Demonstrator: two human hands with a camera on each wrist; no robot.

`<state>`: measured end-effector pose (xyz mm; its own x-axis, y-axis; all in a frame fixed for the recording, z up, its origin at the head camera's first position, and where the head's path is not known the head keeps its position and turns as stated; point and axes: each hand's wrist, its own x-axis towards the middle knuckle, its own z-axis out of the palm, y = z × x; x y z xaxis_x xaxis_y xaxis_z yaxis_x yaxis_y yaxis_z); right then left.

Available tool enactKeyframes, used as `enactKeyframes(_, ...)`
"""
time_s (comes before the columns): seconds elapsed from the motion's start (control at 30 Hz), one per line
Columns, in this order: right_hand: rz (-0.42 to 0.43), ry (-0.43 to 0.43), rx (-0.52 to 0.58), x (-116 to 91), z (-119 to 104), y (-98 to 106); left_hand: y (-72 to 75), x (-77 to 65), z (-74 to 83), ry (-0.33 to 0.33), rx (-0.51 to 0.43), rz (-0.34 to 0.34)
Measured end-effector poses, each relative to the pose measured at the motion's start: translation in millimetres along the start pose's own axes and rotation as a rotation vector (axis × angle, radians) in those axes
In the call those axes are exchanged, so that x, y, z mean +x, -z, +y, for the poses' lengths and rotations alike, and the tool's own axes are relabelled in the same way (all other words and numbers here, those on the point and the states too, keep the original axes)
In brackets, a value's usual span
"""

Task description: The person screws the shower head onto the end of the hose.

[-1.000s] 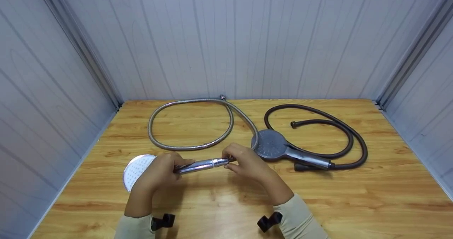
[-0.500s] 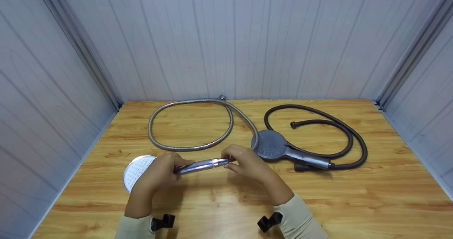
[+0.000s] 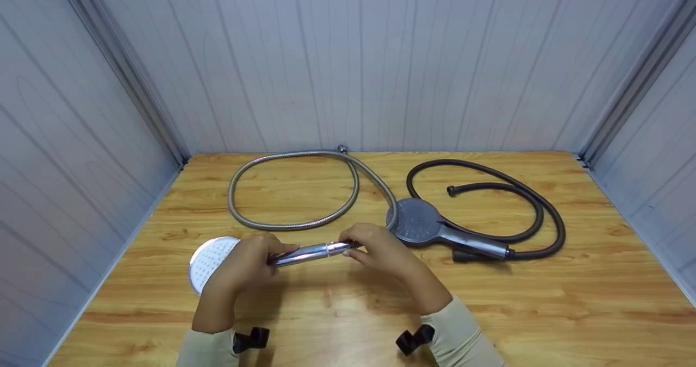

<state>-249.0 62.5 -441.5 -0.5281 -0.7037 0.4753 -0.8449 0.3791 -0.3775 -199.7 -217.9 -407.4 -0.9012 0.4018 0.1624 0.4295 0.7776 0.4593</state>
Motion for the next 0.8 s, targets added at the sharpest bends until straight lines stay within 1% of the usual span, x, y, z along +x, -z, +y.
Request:
enactKeyframes(0.07, -0.009, -0.008, -0.01, 0.0, -0.5, 0.3, 0.1, 0.5, -0.4, -0.017, 0.006, 0.007)
enactKeyframes(0.23, -0.023, -0.035, -0.03, -1.1, -2.5, 0.7, 0.1, 1.5, -0.5, -0.035, 0.014, 0.01)
enactKeyframes(0.4, -0.041, -0.059, -0.029, -1.2, -4.0, 1.2, 0.3, 1.6, -0.1, -0.029, 0.016, -0.003)
enactKeyframes(0.57, -0.031, -0.063, -0.003, -0.9, -4.8, 1.0, -0.3, 1.8, -0.4, -0.031, 0.008, -0.006)
enactKeyframes(0.63, -0.022, -0.06, 0.006, -0.9, -4.5, 0.7, -0.6, 1.9, -0.1, -0.025, 0.001, -0.011)
enactKeyframes(0.8, -0.007, -0.063, 0.016, -1.4, -3.0, -0.9, -0.3, 1.3, 1.6, 0.015, -0.006, -0.029)
